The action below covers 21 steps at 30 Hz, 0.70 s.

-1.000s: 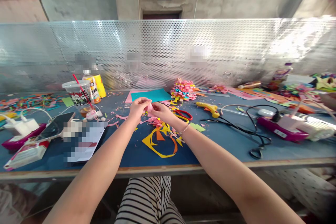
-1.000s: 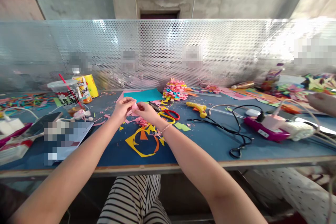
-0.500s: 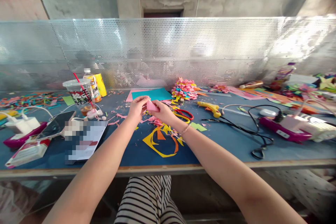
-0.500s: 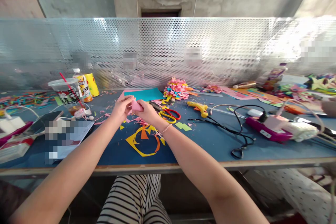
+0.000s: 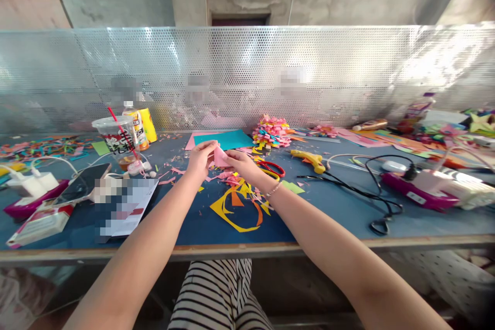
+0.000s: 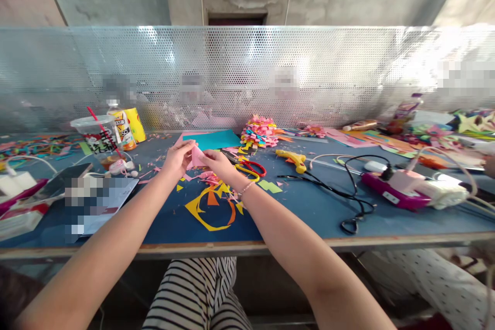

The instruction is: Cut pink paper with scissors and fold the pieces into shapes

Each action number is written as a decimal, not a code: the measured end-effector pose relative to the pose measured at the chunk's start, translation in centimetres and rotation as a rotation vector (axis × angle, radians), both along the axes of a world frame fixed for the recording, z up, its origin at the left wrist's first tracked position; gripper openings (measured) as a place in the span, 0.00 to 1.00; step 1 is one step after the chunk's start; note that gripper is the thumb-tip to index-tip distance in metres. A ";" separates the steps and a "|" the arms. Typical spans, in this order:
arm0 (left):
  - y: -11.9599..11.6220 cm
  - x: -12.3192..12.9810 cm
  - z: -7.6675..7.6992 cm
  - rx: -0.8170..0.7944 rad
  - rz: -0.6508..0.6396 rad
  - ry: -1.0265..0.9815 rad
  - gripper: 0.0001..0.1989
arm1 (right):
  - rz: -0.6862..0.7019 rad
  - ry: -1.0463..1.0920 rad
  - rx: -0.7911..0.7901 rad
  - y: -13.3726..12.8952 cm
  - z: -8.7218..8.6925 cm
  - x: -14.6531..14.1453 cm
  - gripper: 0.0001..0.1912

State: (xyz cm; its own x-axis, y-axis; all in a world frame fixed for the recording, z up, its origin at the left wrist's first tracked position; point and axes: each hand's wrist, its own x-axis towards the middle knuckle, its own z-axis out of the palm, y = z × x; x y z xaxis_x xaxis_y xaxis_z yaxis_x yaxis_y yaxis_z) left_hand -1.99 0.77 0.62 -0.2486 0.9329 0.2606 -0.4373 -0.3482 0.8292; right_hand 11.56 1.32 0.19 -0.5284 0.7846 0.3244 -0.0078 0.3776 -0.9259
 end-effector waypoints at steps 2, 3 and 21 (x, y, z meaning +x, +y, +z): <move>0.0 0.0 0.0 -0.003 0.001 0.004 0.14 | 0.052 0.066 -0.099 -0.1 0.1 0.0 0.13; 0.0 -0.1 0.0 -0.006 0.002 0.008 0.14 | 0.066 0.085 -0.128 -0.1 0.1 0.0 0.13; 0.7 -0.3 -0.3 -0.050 0.014 -0.021 0.13 | 0.042 0.057 -0.107 -0.1 0.0 -0.1 0.08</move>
